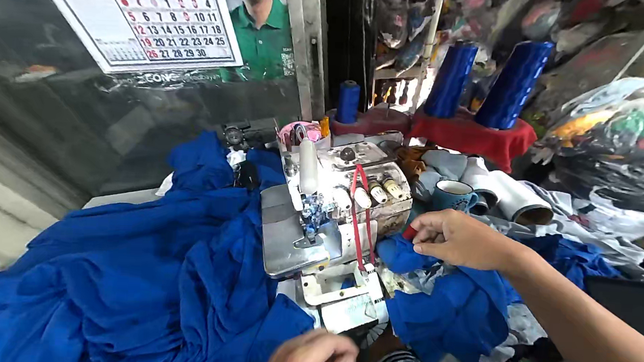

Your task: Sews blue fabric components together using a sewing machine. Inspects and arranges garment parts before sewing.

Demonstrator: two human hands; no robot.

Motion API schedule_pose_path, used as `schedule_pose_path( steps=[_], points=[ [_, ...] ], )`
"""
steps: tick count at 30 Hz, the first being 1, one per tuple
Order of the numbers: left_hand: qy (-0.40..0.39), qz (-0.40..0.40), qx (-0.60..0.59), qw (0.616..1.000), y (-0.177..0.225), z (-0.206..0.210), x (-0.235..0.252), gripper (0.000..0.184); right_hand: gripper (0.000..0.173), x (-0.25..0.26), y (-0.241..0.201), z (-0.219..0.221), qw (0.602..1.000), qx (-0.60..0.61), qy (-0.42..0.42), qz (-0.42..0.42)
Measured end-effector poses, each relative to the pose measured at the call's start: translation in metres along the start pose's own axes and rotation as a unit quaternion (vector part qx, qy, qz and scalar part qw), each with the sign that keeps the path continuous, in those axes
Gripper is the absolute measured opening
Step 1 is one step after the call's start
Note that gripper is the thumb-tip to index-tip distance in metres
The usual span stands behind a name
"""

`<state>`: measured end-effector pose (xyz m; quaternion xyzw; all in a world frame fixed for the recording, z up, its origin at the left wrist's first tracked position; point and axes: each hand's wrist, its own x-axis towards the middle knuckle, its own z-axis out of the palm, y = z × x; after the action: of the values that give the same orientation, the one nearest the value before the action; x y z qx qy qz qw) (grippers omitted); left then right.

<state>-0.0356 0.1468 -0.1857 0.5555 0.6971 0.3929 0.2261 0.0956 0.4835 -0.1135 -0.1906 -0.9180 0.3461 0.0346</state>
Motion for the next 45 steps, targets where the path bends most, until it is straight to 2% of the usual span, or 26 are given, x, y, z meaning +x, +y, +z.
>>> schedule_pose_path(
  steps=[2, 5, 7, 9, 12, 15, 19, 23, 26, 29, 33, 38, 41, 45],
  points=[
    [0.060, 0.033, 0.066, 0.995, 0.011, 0.009, 0.055, 0.024, 0.017, 0.001, -0.003, -0.001, 1.000, 0.001, -0.002, 0.016],
    [0.159, 0.037, 0.176, 0.971, 0.020, 0.041, 0.135, 0.021, 0.015, 0.002, -0.003, -0.002, 0.999, -0.034, 0.003, 0.025],
    [0.187, 0.034, 0.239, 0.952, 0.016, 0.059, 0.170, 0.015, 0.011, 0.000, -0.005, -0.003, 0.998, -0.063, 0.008, 0.027],
    [0.204, 0.050, 0.273, 0.939, 0.008, 0.066, 0.183, 0.012, 0.006, -0.003, -0.009, -0.006, 0.994, -0.105, 0.031, 0.010],
    [0.243, 0.091, 0.281, 0.924, 0.003, 0.064, 0.176, 0.011, 0.003, -0.007, -0.007, -0.011, 0.985, -0.142, 0.088, -0.048],
    [0.254, 0.083, 0.299, 0.916, 0.000, 0.064, 0.162, 0.012, 0.006, -0.005, -0.001, -0.018, 0.975, -0.153, 0.125, -0.101],
    [0.228, 0.069, 0.330, 0.913, -0.009, 0.070, 0.159, 0.015, 0.009, -0.006, -0.013, -0.032, 0.974, -0.127, 0.146, -0.115],
    [0.180, 0.033, 0.334, 0.925, 0.001, 0.063, 0.156, 0.019, 0.017, -0.011, -0.042, -0.057, 0.975, -0.120, 0.163, -0.093],
    [0.168, 0.013, 0.297, 0.940, 0.009, 0.048, 0.137, 0.026, 0.018, -0.012, -0.054, -0.074, 0.974, -0.139, 0.159, -0.085],
    [0.177, 0.012, 0.228, 0.957, -0.001, 0.036, 0.095, 0.023, 0.014, -0.020, -0.068, -0.084, 0.968, -0.167, 0.153, -0.107],
    [0.117, -0.012, 0.112, 0.987, -0.011, 0.017, 0.045, 0.022, 0.013, -0.034, -0.088, -0.088, 0.962, -0.202, 0.130, -0.134],
    [0.070, 0.009, 0.033, 0.997, -0.006, 0.024, 0.050, 0.023, 0.016, -0.033, -0.092, -0.081, 0.958, -0.276, 0.041, -0.073],
    [0.039, 0.026, 0.009, 0.999, -0.006, 0.034, 0.050, 0.022, 0.029, -0.035, -0.091, -0.069, 0.971, -0.226, 0.046, -0.054],
    [0.009, -0.008, -0.047, 0.999, -0.011, 0.034, 0.040, 0.022, 0.028, -0.042, -0.082, -0.048, 0.979, -0.175, 0.063, -0.086]
  ],
)
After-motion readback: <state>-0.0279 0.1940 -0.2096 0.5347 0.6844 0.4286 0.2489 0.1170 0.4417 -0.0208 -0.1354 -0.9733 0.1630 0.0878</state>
